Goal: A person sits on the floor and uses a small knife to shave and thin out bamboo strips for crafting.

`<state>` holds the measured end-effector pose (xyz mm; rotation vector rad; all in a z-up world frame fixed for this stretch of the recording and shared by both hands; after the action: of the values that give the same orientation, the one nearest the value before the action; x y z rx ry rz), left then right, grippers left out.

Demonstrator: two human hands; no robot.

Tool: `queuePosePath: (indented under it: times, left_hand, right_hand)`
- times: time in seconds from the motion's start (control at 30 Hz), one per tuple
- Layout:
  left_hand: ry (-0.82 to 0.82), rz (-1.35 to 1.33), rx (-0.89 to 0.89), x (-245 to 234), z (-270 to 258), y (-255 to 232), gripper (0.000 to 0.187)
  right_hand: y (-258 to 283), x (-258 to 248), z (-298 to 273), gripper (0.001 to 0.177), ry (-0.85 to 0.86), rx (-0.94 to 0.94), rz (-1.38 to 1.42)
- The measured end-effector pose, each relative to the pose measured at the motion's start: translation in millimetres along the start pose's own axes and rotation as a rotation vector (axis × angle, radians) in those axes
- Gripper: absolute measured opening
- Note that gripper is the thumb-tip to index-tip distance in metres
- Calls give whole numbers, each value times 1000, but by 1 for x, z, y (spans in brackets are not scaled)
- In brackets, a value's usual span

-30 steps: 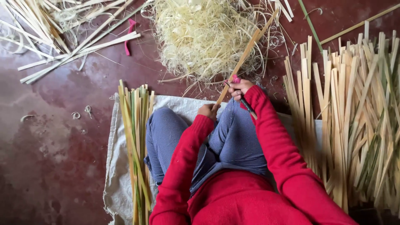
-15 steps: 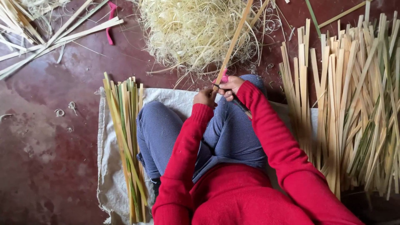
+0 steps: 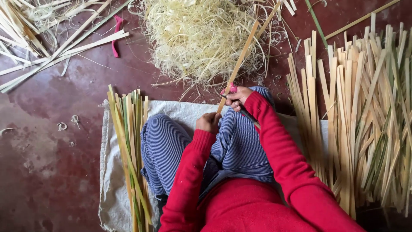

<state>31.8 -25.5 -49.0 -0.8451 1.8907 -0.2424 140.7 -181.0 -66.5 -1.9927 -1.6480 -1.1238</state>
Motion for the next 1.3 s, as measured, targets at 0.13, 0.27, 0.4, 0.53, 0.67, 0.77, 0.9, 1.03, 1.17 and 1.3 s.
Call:
queuePosePath:
  times: [0.13, 0.27, 0.4, 0.53, 0.67, 0.77, 0.9, 1.03, 1.17, 1.3]
  left_hand:
    - [83, -84, -73, -26, -40, 12, 26]
    - [61, -149, -77, -35, -66, 27, 25]
    - [130, -241, -215, -31, -44, 18, 25]
    - [65, -9, -69, 18, 24, 8, 32]
    - [-94, 23, 27, 23, 46, -24, 25]
    - [-167, 109, 29, 38, 53, -11, 25]
    - [-194, 91, 53, 33, 41, 4, 26]
    - [-184, 95, 75, 22, 22, 5, 27]
    - [-124, 46, 43, 22, 8, 17, 28]
    - [-129, 75, 68, 11, -16, 24, 30]
  right_hand:
    - [2, -5, 7, 14, -28, 9, -23]
    - [12, 1, -1, 7, -15, -20, -39]
    - [5, -7, 14, 5, -2, -17, -60]
    - [5, 11, -7, 8, -51, -36, -157]
    - [1, 15, -16, 5, -62, -64, -185]
    - [1, 29, -21, 4, -32, -39, -156]
    - [-3, 24, -13, 5, -25, -32, -180]
    - [-2, 19, -15, 10, -14, -18, -176]
    - [-6, 22, -15, 10, -5, 4, -179]
    - [-4, 9, -8, 10, -11, 10, -178]
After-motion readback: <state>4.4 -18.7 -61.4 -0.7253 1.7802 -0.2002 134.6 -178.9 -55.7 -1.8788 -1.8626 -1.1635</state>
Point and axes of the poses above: each hand's wrist, its own z-axis towards the middle knuckle, its own x-axis out of the palm, y = z × x, the point moved 6 cm from there along z, towards the middle knuckle, and after that the axes turned 12 degrees about z, right-handed, at the moved point
